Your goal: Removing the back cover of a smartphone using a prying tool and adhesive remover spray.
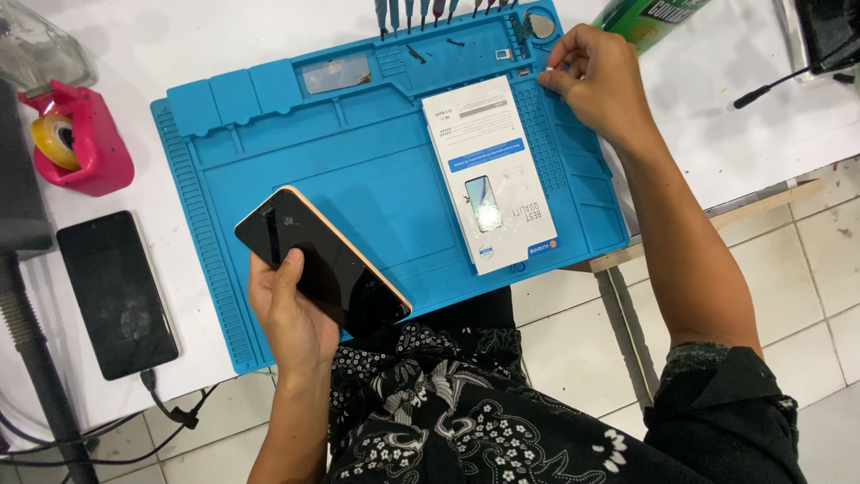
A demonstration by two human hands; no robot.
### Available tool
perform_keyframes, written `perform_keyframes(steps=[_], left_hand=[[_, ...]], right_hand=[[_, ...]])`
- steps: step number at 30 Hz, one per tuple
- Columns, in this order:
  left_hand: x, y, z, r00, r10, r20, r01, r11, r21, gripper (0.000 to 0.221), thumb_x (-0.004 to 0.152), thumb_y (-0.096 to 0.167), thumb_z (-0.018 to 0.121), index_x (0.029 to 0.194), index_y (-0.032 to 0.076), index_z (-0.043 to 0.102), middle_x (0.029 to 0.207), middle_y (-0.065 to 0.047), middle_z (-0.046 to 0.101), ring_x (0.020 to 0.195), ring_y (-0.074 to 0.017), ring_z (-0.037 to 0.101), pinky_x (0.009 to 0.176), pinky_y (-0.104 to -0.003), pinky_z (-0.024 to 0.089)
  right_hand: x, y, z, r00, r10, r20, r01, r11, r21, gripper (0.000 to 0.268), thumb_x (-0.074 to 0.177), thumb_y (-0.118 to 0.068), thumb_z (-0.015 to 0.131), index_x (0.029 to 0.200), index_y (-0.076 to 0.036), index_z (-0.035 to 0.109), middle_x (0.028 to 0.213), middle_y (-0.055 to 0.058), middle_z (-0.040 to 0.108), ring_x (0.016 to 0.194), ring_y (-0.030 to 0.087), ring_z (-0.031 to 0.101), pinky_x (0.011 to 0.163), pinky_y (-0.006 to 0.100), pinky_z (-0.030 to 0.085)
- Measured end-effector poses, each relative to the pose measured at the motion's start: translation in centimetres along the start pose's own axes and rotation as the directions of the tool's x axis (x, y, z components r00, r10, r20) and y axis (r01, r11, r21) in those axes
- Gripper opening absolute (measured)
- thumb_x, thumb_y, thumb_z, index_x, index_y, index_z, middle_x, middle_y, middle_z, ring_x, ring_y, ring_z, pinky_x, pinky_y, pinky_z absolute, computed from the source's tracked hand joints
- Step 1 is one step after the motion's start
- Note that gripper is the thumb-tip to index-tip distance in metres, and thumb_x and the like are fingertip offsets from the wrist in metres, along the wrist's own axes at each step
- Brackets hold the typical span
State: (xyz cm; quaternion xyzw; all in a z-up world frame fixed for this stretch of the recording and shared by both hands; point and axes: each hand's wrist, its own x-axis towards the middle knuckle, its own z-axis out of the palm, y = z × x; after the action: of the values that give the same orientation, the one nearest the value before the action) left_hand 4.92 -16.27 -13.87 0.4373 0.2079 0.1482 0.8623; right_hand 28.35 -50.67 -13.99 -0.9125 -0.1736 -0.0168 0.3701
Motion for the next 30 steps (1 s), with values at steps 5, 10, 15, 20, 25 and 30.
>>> perform_keyframes(steps=[5, 10, 15, 20, 25, 30], left_hand=[[1.1, 0.2, 0.9, 0.997, -0.069, -0.040, 0.066, 0.995, -0.069, 0.052, 0.088, 0.010, 0.070, 0.138, 0.006, 0.057, 0.121, -0.008, 0.068, 0.110, -0.0232, 0.066, 0.098, -0.037, 0.057], [2.3, -0.8, 1.5, 0.975, -0.200, -0.102, 0.179, 0.966, -0.187, 0.038, 0.085, 0.019, 0.077, 0.120, 0.010, 0.066, 0.093, -0.002, 0.067, 0.084, -0.0169, 0.065, 0.075, -0.030, 0.056], [1.8, -0.2, 2.9, 0.984, -0.148, 0.096, 0.167, 0.961, -0.221, 0.031, 0.090, 0.022, 0.076, 0.112, 0.008, 0.059, 0.082, -0.005, 0.063, 0.065, -0.0213, 0.064, 0.060, -0.036, 0.060], [1.2, 0.8, 3.1, 0.987, -0.137, 0.087, 0.154, 0.960, -0.232, 0.035, 0.087, 0.025, 0.077, 0.111, 0.008, 0.058, 0.081, -0.006, 0.062, 0.061, -0.0240, 0.065, 0.055, -0.037, 0.059], [1.4, 1.3, 3.8, 0.994, -0.048, 0.100, 0.071, 0.968, -0.241, 0.037, 0.088, 0.025, 0.078, 0.113, 0.007, 0.057, 0.083, -0.005, 0.063, 0.062, -0.0224, 0.065, 0.055, -0.035, 0.059], [1.6, 1.3, 4.0, 0.996, -0.046, 0.078, 0.064, 0.968, -0.243, 0.038, 0.087, 0.024, 0.078, 0.114, 0.007, 0.058, 0.086, -0.004, 0.062, 0.065, -0.0186, 0.063, 0.058, -0.036, 0.062]], right_hand=[[-2.2, -3.8, -1.0, 0.996, 0.001, -0.085, 0.029, 0.936, 0.352, 0.016, 0.108, 0.007, 0.072, 0.112, 0.000, 0.059, 0.096, 0.011, 0.069, 0.073, 0.015, 0.065, 0.065, 0.024, 0.054], [-7.6, -13.8, 2.3, 0.993, 0.037, -0.110, 0.039, 0.785, 0.618, 0.013, 0.104, 0.011, 0.071, 0.110, 0.004, 0.061, 0.091, 0.020, 0.068, 0.073, 0.024, 0.070, 0.066, 0.027, 0.058], [-11.5, -19.9, 7.7, 0.995, -0.071, -0.075, 0.103, 0.665, 0.740, 0.018, 0.095, 0.000, 0.072, 0.100, -0.001, 0.055, 0.080, 0.018, 0.068, 0.075, 0.030, 0.077, 0.064, 0.028, 0.063], [-12.9, -21.8, 8.7, 0.991, -0.104, -0.088, 0.135, 0.655, 0.744, 0.021, 0.092, 0.006, 0.072, 0.099, 0.000, 0.053, 0.083, 0.022, 0.070, 0.076, 0.031, 0.078, 0.073, 0.033, 0.067], [-13.3, -22.1, 8.7, 0.982, -0.113, -0.152, 0.188, 0.673, 0.716, 0.022, 0.090, 0.009, 0.072, 0.098, 0.001, 0.053, 0.080, 0.024, 0.069, 0.074, 0.033, 0.078, 0.069, 0.034, 0.067], [-13.5, -21.6, 8.8, 0.972, -0.118, -0.205, 0.229, 0.689, 0.688, 0.021, 0.091, 0.009, 0.072, 0.099, 0.003, 0.054, 0.083, 0.024, 0.068, 0.075, 0.031, 0.077, 0.069, 0.034, 0.069]])
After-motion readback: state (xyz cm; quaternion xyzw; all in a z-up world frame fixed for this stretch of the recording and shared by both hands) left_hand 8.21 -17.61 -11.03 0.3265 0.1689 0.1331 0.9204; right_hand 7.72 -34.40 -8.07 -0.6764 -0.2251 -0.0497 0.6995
